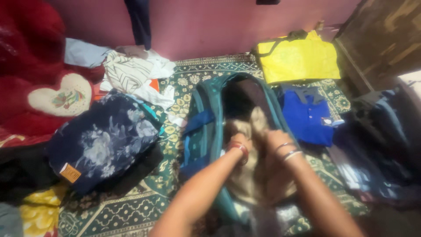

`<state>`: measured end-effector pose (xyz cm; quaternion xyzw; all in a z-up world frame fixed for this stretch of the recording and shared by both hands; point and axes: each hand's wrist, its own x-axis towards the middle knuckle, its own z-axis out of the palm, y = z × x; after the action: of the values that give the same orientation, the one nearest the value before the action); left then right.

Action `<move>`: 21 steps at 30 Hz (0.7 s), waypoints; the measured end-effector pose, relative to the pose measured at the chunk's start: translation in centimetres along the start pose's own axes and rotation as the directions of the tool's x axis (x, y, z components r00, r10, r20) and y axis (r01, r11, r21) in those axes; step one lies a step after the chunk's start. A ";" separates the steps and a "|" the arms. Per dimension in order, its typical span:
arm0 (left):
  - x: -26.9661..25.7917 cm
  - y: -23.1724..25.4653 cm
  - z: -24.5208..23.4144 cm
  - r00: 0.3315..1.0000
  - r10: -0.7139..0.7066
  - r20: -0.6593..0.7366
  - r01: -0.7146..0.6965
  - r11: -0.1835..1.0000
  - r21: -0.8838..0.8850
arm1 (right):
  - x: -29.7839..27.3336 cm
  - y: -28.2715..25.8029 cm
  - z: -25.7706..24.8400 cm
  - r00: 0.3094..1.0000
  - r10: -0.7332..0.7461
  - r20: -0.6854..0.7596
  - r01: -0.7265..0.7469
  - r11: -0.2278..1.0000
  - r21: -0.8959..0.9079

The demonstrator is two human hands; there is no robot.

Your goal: The person packs folded clothes into a teal suitcase. They pick up various garments from a pile on the bed, fold them, and place them inside the suitcase one by one.

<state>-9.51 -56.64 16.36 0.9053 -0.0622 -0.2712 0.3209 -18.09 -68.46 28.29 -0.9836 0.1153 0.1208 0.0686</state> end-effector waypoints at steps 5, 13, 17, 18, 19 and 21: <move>5.2 -3.2 1.7 0.992 -0.129 -0.017 0.130 0.986 0.104 | 4.9 -0.3 6.8 0.990 0.038 0.134 -0.042 0.999 0.028; 18.7 -4.2 -1.2 0.852 0.022 -0.522 -0.120 0.981 -0.155 | 17.5 -3.0 6.2 0.940 0.242 -0.242 -0.155 0.931 0.330; 23.2 -5.5 -2.4 0.839 -0.006 -0.544 -0.160 0.953 -0.257 | 20.5 -5.6 8.9 0.897 0.229 -0.378 -0.163 0.966 0.199; 22.8 -5.9 -1.5 0.875 -0.071 -0.478 -0.061 0.965 -0.254 | 20.0 -6.0 10.9 0.884 0.179 -0.431 -0.128 0.981 0.144; 22.3 -6.2 -0.5 0.902 -0.138 -0.410 0.039 0.969 -0.242 | 19.7 -5.9 12.6 0.896 0.098 -0.432 -0.059 0.993 0.104; 20.6 -6.2 0.7 0.912 -0.181 -0.367 0.089 0.963 -0.255 | 19.5 -5.3 15.7 0.902 -0.067 -0.427 0.086 0.996 0.027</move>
<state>7.13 -58.08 2.76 0.8992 0.0978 -0.1142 0.4109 -1.87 -64.88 8.81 -0.9882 0.0915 -0.1020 0.0688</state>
